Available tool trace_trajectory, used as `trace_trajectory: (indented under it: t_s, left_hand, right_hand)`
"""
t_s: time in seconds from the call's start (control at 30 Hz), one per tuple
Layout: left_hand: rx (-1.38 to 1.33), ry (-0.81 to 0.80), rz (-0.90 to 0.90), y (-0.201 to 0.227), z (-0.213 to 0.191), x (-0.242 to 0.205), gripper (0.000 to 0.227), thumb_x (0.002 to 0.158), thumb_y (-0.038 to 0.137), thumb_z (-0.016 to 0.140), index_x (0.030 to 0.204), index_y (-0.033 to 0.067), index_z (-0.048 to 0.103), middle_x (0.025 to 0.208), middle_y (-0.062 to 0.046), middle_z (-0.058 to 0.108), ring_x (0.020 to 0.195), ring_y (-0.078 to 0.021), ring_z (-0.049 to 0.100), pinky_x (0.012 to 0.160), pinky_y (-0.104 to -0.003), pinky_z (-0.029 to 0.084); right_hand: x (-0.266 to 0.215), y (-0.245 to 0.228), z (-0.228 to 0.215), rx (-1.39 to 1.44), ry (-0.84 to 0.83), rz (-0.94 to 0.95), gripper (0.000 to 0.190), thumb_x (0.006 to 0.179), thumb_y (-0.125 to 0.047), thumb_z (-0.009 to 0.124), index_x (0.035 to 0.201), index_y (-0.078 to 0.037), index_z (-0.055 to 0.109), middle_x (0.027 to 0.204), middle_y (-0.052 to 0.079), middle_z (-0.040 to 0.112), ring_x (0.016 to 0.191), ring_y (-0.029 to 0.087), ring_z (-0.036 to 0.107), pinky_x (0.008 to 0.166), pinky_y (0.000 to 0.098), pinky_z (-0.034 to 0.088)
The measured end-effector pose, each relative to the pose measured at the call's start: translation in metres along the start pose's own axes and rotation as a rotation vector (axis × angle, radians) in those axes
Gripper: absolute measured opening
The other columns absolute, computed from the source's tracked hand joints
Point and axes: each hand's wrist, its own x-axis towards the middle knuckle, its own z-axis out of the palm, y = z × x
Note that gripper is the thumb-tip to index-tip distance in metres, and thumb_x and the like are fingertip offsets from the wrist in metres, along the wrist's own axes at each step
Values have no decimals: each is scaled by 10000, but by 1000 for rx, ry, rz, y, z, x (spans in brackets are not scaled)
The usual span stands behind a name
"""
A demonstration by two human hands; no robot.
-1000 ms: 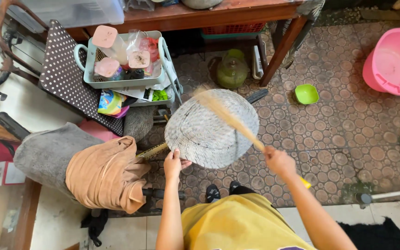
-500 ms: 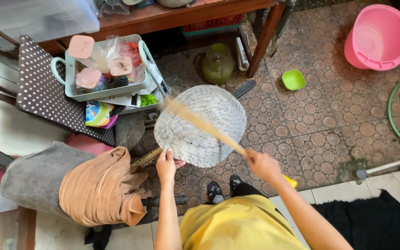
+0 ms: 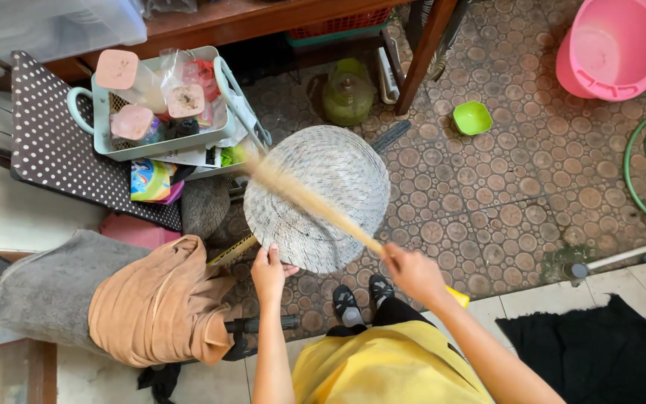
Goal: The recorder uses a stick broom to beat a small round rug to remove dust.
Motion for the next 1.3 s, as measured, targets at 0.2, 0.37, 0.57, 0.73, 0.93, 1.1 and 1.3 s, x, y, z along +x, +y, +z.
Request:
trace_trajectory:
  t_s: [0.2, 0.37, 0.57, 0.73, 0.93, 1.1, 1.3]
  left_hand:
    - [65, 9, 18, -10, -3, 4, 356, 1071, 241, 500, 1116, -92, 617, 783, -195, 685, 586, -271, 732, 542, -391, 632]
    - [3, -10, -3, -22, -7, 6, 349, 1057, 237, 500, 1128, -88, 607, 772, -171, 680, 585, -282, 732, 532, -395, 631]
    - [95, -33, -19, -3, -3, 3, 343, 1056, 221, 515, 1103, -102, 620, 723, -191, 696, 609, -293, 760, 532, -381, 623]
    - [321, 27, -6, 24, -6, -14, 294, 1042, 159, 522, 1042, -107, 648, 727, -156, 726, 630, -289, 776, 540, -347, 585]
    - [214, 13, -15, 10, -15, -6, 253, 1027, 100, 546, 1019, -118, 673, 725, -191, 721, 645, -276, 787, 539, -339, 586]
    - [192, -2, 36, 24, -12, -7, 266, 1043, 115, 512, 1018, -107, 655, 729, -186, 738, 615, -271, 771, 534, -338, 594]
    - [96, -16, 91, 21, -15, 10, 312, 1048, 106, 524, 928, -168, 611, 752, -213, 731, 631, -291, 779, 551, -360, 626]
  right_hand:
    - [45, 84, 17, -270, 8, 246, 277, 1022, -466, 494, 1178, -285, 634, 816, 155, 748, 772, 382, 753, 690, 528, 602]
    - [37, 101, -25, -87, 181, 314, 326, 987, -462, 536, 1212, -260, 658, 866, 151, 767, 817, 413, 739, 714, 543, 591]
    - [9, 1, -11, 52, 33, 131, 312, 1015, -475, 509, 1147, -235, 658, 832, 123, 769, 777, 382, 752, 691, 519, 590]
    - [20, 18, 19, -121, -67, 62, 292, 980, -469, 520, 1187, -315, 656, 831, 127, 757, 772, 378, 752, 696, 521, 598]
    - [38, 98, -7, -229, 122, 285, 288, 1017, -456, 512, 1188, -291, 676, 868, 132, 774, 813, 383, 759, 708, 524, 606]
    - [21, 32, -19, 27, 162, 232, 307, 999, -480, 543, 1178, -258, 658, 849, 151, 776, 802, 408, 737, 692, 540, 591]
    - [11, -7, 24, -6, 18, -93, 260, 975, -447, 580, 1182, -305, 647, 820, 132, 773, 778, 397, 736, 708, 541, 583]
